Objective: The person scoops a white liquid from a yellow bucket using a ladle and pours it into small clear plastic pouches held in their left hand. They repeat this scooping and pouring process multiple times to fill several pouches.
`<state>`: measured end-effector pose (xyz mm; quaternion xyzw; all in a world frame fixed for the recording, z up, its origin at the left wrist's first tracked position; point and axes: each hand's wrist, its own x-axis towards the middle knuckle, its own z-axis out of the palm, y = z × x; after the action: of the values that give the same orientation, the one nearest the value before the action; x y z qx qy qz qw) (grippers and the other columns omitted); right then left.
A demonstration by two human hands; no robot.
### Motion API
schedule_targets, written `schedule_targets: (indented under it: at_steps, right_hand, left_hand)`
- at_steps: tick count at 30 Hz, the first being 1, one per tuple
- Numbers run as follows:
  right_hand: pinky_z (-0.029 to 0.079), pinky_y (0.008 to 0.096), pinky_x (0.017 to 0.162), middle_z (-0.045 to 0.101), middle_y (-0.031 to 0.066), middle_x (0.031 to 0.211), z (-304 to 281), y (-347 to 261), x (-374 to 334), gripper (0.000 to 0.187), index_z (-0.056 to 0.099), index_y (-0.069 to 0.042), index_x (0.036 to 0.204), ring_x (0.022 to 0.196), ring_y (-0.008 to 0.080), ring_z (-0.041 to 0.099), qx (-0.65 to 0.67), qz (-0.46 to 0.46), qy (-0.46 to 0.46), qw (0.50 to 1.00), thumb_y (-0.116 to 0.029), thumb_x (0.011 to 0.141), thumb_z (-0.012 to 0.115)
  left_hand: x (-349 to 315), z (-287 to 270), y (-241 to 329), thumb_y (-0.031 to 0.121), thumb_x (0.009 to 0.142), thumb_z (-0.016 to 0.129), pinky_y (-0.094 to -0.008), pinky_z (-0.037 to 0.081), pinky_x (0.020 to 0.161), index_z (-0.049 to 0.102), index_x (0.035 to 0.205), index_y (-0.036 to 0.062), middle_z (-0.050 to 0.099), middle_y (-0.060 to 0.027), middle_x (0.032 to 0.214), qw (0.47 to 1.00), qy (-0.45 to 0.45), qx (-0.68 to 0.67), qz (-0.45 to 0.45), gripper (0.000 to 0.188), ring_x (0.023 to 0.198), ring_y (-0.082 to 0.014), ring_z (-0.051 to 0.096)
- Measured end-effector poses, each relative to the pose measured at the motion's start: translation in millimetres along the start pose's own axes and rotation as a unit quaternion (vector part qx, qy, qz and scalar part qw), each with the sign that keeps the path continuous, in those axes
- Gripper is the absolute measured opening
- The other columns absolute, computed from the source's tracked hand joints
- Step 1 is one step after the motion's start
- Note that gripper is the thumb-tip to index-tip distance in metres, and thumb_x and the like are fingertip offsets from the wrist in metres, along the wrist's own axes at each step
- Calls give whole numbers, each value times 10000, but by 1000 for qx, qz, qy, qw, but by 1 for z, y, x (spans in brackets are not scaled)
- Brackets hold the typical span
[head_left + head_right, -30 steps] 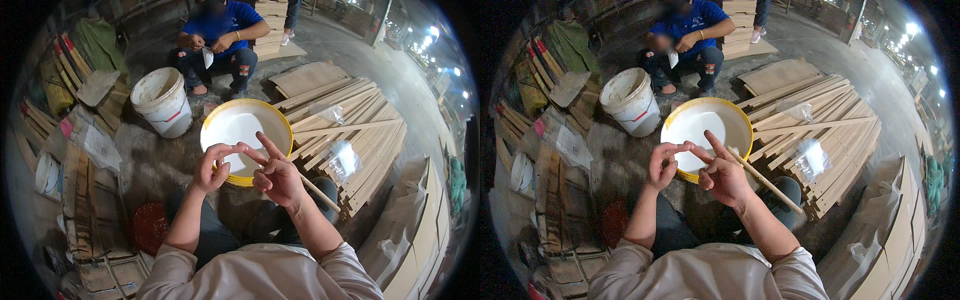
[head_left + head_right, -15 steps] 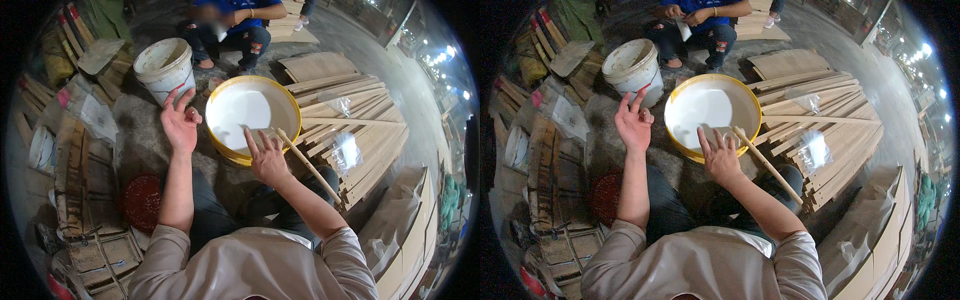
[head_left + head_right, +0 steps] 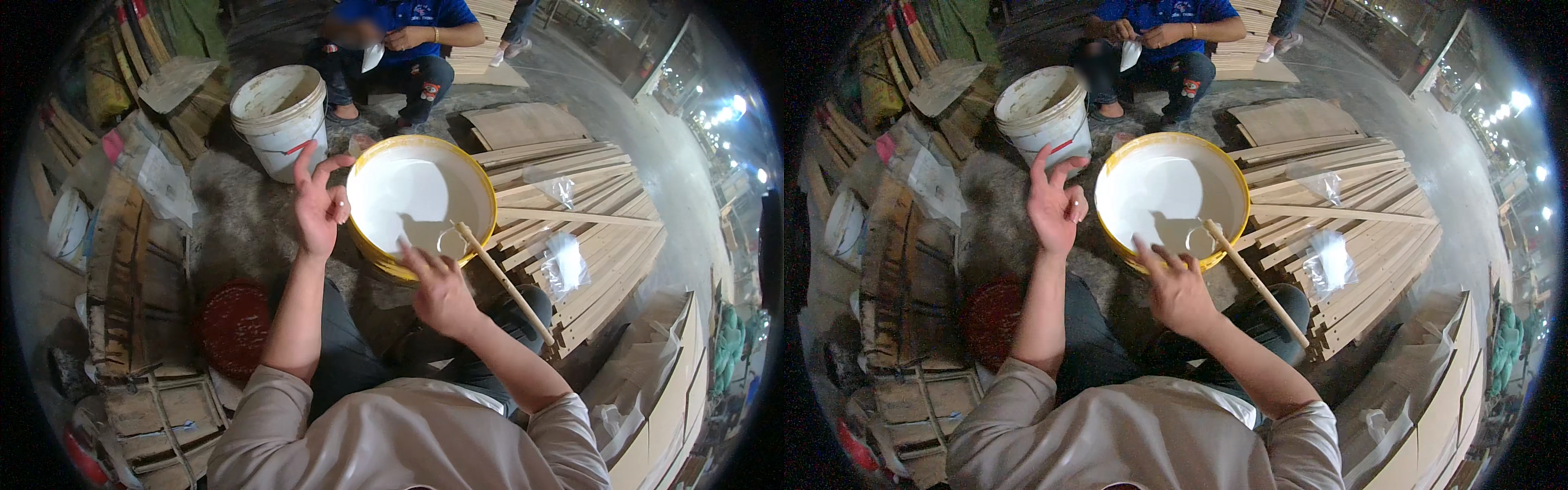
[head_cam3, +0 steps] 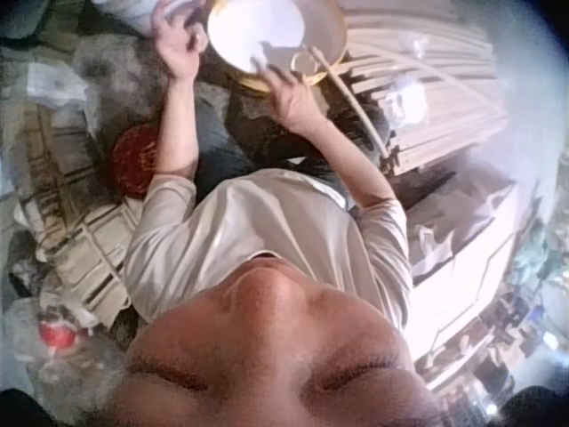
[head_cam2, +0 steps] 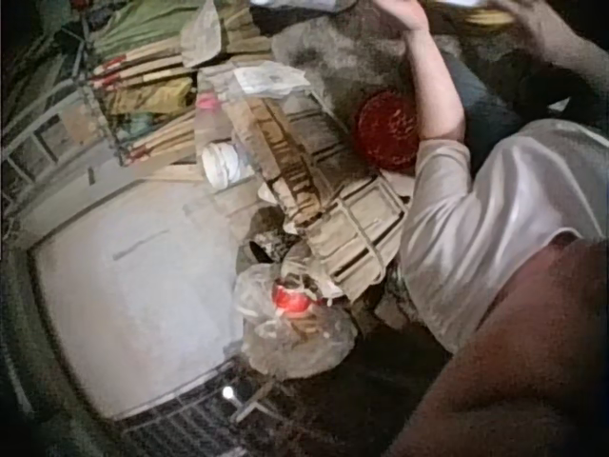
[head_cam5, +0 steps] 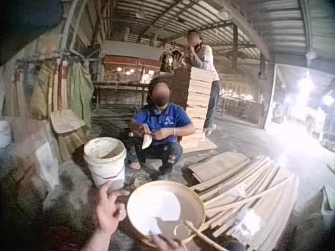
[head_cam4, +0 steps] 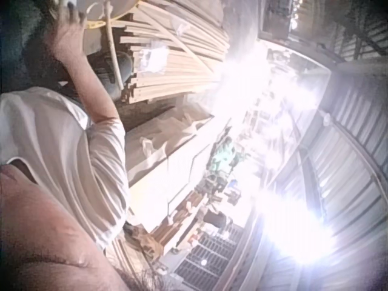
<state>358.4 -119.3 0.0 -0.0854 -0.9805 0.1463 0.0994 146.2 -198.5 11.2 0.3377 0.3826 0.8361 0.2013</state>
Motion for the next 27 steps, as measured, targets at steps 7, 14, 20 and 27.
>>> schedule_targets:
  at_steps: [7, 14, 20, 27]
  right_hand:
    - [307, 421, 937, 483, 106, 1253, -32, -5, 52, 823, 221, -52, 1380, 1174, 280, 397, 125, -71, 162, 976, 53, 616, 508]
    - [321, 429, 918, 466, 164, 1192, -18, -1, 52, 769, 297, -98, 1365, 1125, 279, 426, 39, -98, 163, 981, -4, 647, 558]
    - [329, 412, 911, 520, 109, 1143, -23, -1, 42, 777, 292, -60, 1356, 1086, 266, 453, 35, -95, 170, 980, 25, 620, 525]
    - [322, 398, 920, 563, 45, 1085, -27, 11, 30, 796, 278, -62, 1357, 1028, 269, 464, 93, -6, 135, 986, 59, 597, 480]
  left_hand:
    - [-8, 15, -1, 683, 819, 263, -147, 347, 374, 73, 1412, 146, 471, -156, 1207, 986, -127, 98, -45, 822, 510, -45, 465]
    - [-13, 19, -4, 682, 819, 257, -138, 316, 363, 9, 1417, 178, 436, -159, 1257, 980, -140, 122, -77, 820, 583, -64, 566]
    - [-14, 22, -9, 674, 828, 249, -146, 308, 358, 9, 1419, 202, 400, -177, 1290, 983, -125, 69, -111, 794, 515, -68, 534]
    - [-13, 12, -12, 586, 872, 281, -155, 324, 402, 71, 1415, 215, 443, -121, 1210, 991, -100, 29, -88, 690, 470, -72, 452]
